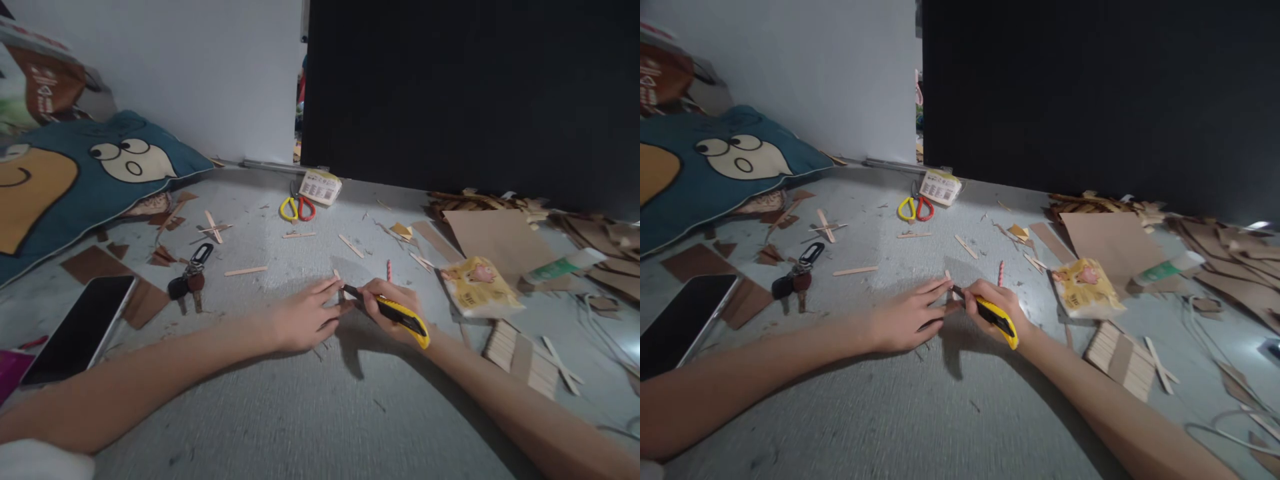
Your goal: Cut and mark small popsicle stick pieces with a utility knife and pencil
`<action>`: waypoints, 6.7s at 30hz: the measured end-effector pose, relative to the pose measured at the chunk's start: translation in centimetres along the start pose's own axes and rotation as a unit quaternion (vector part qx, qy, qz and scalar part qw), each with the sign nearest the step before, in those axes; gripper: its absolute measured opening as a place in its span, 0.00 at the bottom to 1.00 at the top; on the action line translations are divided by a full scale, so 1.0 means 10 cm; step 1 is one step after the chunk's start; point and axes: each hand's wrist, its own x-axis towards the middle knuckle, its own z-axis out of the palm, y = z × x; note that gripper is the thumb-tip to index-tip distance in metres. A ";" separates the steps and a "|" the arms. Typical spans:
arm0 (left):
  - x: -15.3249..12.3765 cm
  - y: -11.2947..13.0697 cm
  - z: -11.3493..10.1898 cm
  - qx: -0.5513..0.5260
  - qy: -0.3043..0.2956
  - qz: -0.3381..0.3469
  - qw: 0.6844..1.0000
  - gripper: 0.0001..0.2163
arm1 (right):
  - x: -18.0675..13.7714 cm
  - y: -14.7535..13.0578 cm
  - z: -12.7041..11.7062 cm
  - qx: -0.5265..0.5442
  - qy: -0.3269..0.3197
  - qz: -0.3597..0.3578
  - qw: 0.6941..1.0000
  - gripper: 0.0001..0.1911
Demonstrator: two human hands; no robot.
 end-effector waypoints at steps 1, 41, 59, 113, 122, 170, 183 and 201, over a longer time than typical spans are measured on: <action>0.00 0.01 0.00 0.001 0.001 0.002 1.000 0.22 | 0.00 0.01 0.00 0.000 -0.001 -0.003 1.000 0.06; -0.03 -0.20 -0.01 0.002 0.004 0.036 0.999 0.24 | 0.00 0.07 -0.04 0.023 -0.027 -0.041 0.999 0.07; -0.01 -0.08 -0.06 0.100 -0.011 0.031 0.994 0.23 | -0.04 -0.08 0.01 0.040 -0.005 0.103 0.994 0.09; 0.03 0.04 -0.07 0.153 -0.040 0.006 0.987 0.23 | -0.09 -0.07 0.02 0.010 -0.021 0.125 0.992 0.07; 0.03 0.03 -0.05 0.139 -0.034 0.005 0.990 0.23 | -0.06 -0.11 0.01 0.039 -0.037 0.141 0.989 0.08; 0.02 0.03 0.01 0.111 -0.012 -0.002 0.994 0.22 | 0.12 0.05 0.04 0.334 0.126 0.445 0.821 0.19; 0.03 -0.18 0.05 -0.035 0.150 -0.001 0.988 0.11 | 0.03 0.00 0.07 0.211 0.068 0.344 0.912 0.22; 0.05 -0.21 0.04 -0.159 0.108 -0.142 0.971 0.12 | -0.05 0.06 0.11 0.183 0.040 0.305 0.934 0.22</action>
